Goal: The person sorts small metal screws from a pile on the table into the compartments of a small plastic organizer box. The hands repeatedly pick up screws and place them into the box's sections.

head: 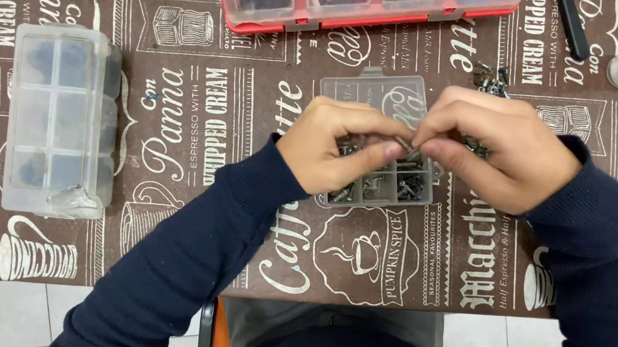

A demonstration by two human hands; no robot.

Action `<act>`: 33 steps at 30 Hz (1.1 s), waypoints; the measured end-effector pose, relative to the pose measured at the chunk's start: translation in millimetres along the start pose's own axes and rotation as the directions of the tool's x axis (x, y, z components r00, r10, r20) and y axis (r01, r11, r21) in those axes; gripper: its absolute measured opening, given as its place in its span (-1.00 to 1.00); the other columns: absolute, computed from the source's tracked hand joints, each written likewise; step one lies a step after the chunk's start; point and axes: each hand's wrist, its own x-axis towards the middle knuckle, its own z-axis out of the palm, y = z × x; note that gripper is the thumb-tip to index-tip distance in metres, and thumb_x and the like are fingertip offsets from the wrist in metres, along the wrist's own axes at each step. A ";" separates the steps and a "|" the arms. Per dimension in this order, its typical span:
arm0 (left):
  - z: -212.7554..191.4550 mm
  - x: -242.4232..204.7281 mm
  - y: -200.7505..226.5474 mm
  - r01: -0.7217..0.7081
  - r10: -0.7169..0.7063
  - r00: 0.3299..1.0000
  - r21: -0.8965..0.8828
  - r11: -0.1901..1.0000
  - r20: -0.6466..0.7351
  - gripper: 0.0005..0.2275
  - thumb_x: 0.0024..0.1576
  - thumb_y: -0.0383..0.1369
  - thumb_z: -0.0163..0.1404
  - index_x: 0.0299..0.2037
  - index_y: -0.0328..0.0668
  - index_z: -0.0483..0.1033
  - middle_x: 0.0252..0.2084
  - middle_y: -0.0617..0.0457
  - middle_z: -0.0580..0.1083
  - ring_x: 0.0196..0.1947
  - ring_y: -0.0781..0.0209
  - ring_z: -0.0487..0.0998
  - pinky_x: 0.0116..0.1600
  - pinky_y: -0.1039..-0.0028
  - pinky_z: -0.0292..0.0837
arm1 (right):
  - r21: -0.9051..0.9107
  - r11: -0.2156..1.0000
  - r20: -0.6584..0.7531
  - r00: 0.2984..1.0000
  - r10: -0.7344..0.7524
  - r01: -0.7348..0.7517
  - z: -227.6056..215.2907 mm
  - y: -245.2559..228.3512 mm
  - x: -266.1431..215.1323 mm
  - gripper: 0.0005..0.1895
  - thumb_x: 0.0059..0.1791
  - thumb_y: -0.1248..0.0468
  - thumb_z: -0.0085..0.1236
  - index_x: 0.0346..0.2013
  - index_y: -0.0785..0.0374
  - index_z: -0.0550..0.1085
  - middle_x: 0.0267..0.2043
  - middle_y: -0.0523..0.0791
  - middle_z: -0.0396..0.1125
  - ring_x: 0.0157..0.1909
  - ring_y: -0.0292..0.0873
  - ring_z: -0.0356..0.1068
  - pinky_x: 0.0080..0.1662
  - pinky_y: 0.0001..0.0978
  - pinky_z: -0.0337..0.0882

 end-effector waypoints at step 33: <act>5.7 3.1 -11.8 0.160 -0.132 0.972 0.133 0.978 -0.193 -0.89 0.29 -0.43 0.04 -0.18 -0.26 0.63 -0.37 0.07 0.59 -0.41 0.30 0.53 -0.30 0.51 0.38 | -0.266 0.964 0.250 0.964 0.085 -0.016 37.2 36.8 -55.6 -0.68 -0.07 0.26 -0.03 -0.07 0.15 0.53 -0.30 -0.07 0.51 -0.34 0.04 0.49 -0.23 -0.06 0.48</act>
